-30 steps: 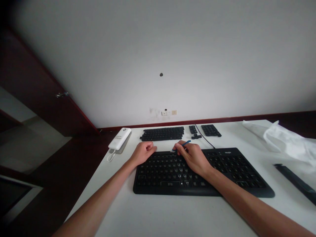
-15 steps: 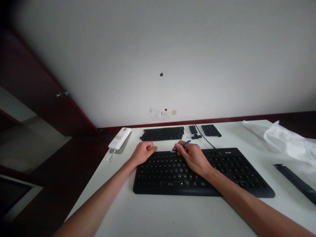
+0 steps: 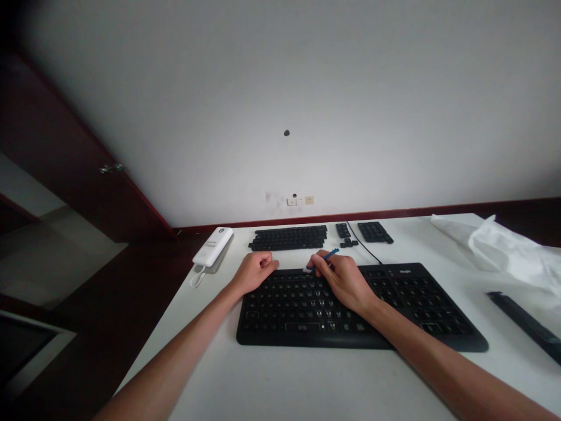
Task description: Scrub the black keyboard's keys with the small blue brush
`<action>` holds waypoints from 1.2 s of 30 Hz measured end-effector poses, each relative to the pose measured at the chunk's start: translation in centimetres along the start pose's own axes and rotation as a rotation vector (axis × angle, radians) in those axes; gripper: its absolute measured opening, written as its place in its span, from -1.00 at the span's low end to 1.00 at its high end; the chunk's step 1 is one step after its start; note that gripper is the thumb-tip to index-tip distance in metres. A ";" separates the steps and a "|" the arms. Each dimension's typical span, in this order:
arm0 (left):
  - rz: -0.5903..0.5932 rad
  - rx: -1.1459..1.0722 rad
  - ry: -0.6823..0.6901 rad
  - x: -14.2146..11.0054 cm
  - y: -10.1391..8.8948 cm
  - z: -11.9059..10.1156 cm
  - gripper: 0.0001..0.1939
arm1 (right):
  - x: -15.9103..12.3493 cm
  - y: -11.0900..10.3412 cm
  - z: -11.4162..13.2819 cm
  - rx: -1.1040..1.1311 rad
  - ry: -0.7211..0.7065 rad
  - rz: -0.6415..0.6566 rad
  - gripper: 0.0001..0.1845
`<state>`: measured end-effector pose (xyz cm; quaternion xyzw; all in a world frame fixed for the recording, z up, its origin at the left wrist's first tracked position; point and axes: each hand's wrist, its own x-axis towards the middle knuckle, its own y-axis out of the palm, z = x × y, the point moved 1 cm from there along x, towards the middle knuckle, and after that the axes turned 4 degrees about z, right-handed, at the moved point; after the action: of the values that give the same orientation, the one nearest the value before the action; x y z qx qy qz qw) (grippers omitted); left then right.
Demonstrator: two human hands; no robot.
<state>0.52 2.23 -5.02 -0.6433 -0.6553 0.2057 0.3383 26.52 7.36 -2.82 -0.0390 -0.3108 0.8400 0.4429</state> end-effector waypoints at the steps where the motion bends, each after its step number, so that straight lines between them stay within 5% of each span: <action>1: 0.000 -0.001 -0.003 0.0 0.0 0.0 -0.57 | 0.0 0.0 0.0 0.003 0.001 0.002 -0.44; 36: 0.002 -0.006 -0.011 -0.1 -0.1 -0.1 -0.57 | 0.0 0.0 0.0 -0.004 0.012 0.011 -0.46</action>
<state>0.56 2.14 -4.88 -0.6439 -0.6569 0.2077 0.3328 26.53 7.34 -2.81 -0.0468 -0.3097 0.8416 0.4400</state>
